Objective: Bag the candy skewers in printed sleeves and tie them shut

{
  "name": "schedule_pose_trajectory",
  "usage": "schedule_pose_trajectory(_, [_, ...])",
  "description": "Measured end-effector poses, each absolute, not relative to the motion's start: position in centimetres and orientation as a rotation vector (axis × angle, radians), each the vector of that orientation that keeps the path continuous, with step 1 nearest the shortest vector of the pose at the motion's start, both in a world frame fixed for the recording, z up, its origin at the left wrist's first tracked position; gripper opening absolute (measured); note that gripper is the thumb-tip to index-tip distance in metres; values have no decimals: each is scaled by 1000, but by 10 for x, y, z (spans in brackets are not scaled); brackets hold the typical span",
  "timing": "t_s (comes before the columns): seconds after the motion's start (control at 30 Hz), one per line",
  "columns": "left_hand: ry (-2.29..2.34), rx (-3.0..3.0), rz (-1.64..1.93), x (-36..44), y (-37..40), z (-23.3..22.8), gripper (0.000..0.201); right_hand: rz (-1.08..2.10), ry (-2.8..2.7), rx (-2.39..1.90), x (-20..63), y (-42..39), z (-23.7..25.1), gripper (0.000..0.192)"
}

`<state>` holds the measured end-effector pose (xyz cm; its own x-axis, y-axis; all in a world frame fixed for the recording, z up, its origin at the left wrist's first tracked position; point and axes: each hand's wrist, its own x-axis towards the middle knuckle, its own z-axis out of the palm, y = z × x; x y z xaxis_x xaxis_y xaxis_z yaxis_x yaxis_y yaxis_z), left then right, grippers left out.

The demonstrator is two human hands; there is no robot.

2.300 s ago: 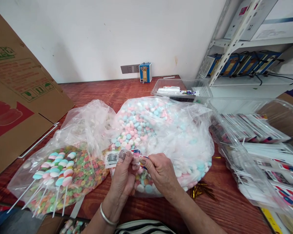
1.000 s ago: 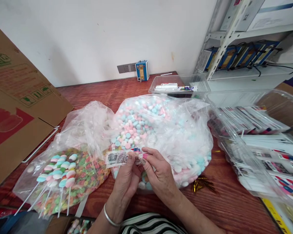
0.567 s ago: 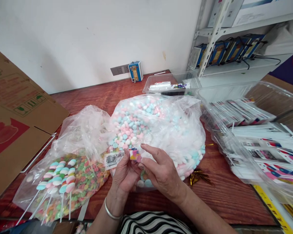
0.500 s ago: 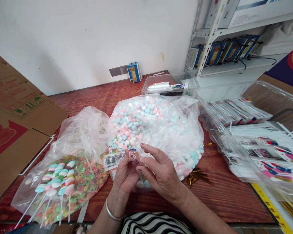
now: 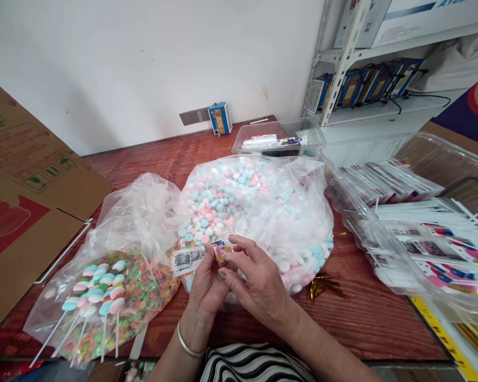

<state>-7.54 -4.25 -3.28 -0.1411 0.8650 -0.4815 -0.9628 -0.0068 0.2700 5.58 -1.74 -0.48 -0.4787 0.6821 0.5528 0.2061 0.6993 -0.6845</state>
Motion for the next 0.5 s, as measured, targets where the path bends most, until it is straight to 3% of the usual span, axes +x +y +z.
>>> schedule_pose_trajectory(0.33, [635,-171,1678,-77,-48,-36,24,666,-2055,-747,42,-20,0,29])
schedule_pose_trajectory(0.5, [581,-194,1611,-74,-45,-37,20,514,-2021,-734,46,-32,16,28])
